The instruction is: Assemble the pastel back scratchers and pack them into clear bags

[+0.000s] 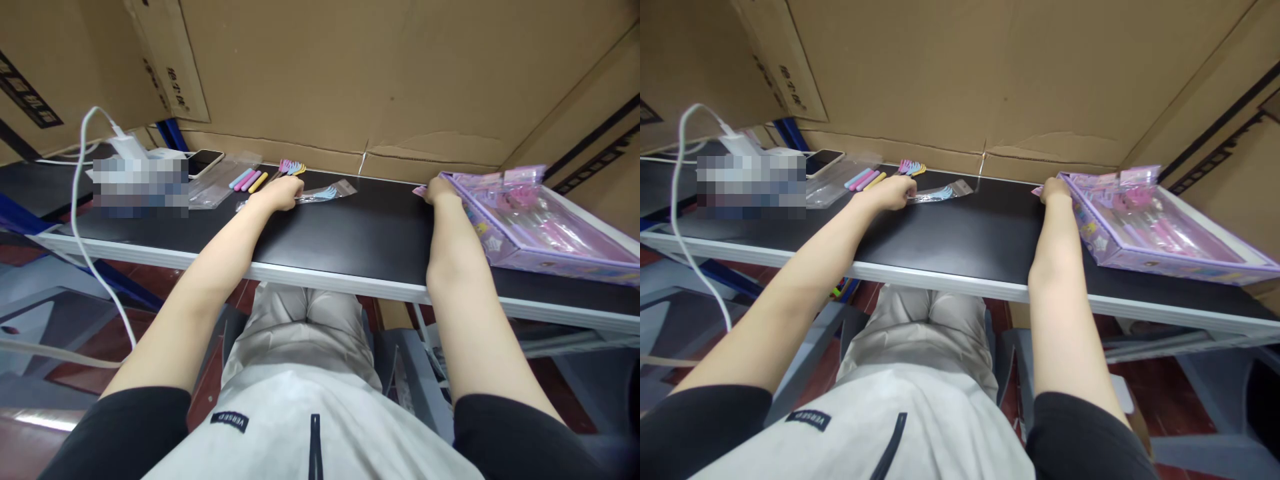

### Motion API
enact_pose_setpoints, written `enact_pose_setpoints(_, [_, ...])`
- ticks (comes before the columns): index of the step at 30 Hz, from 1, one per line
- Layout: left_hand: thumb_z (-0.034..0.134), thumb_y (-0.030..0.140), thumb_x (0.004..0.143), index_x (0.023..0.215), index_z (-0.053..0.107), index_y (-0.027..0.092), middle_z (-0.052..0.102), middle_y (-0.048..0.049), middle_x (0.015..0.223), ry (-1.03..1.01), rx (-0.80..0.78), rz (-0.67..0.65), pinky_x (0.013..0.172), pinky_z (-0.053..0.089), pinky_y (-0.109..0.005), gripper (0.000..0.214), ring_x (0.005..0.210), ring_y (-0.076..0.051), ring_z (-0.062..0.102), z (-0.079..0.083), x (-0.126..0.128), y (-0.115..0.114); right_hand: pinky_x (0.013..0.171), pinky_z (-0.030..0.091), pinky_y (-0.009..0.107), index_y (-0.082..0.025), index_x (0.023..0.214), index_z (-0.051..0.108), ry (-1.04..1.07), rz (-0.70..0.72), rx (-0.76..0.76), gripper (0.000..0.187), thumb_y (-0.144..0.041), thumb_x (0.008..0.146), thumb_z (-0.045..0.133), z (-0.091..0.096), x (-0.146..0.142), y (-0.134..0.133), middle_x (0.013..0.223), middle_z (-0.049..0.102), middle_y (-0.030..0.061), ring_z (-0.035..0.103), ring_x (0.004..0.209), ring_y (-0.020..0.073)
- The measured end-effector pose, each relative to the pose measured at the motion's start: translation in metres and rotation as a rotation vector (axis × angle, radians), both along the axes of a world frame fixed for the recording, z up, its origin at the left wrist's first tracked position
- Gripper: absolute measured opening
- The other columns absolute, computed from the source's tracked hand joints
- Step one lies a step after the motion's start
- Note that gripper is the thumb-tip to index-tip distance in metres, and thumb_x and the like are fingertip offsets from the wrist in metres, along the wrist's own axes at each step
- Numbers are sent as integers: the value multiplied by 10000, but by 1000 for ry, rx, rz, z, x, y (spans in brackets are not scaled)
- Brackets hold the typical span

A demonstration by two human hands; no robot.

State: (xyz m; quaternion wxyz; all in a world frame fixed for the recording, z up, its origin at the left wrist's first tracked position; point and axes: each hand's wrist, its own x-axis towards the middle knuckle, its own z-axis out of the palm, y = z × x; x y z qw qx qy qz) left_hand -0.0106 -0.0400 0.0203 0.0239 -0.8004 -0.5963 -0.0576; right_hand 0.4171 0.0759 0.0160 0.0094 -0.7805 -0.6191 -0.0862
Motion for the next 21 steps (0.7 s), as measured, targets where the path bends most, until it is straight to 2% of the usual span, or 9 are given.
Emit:
enact_pose_setpoints(3, [631, -28, 815, 1304, 826, 186, 817, -147, 1376, -3, -12, 15, 1078, 609, -336, 568, 1338, -312, 759, 0, 1, -1, 1263, 481, 402, 72, 1561, 652, -24, -49, -64, 484, -57, 1102, 567, 9, -14, -14, 1612, 628, 339, 606, 1568, 357])
enact_pose_setpoints(7, [631, -25, 807, 1294, 831, 192, 812, -139, 1401, -21, -12, 6, 1096, 596, -334, 569, 1357, -310, 745, 1, 0, 0, 1285, 419, 424, 17, 1561, 672, -81, -17, -32, 477, -64, 1101, 575, 19, -27, -30, 1627, 622, 314, 503, 1630, 359])
enact_pose_setpoints(11, [632, -19, 813, 1316, 821, 192, 810, -141, 1401, -7, -23, 14, 1086, 590, -325, 577, 1347, -305, 745, 0, -1, 0, 1299, 329, 465, 93, 1591, 604, -71, -8, -5, 514, -41, 1095, 577, 24, -33, -40, 1689, 542, 339, 380, 1661, 391])
enact_pose_setpoints(16, [636, -10, 829, 1272, 823, 209, 811, -116, 1388, -28, -12, 8, 1069, 583, -307, 529, 1325, -287, 745, -1, -1, 1, 1294, 339, 469, 107, 1580, 608, -16, -2, 20, 506, -15, 1091, 561, 24, -33, -40, 1681, 531, 371, 385, 1661, 406])
enact_pose_setpoints(21, [611, -16, 859, 1311, 811, 187, 803, -137, 1414, 6, -22, 5, 1070, 587, -308, 534, 1350, -290, 741, 0, -1, 1, 1302, 397, 458, 90, 1565, 632, 32, -31, 62, 470, -123, 1159, 525, 27, -34, -35, 1647, 580, 350, 449, 1641, 391])
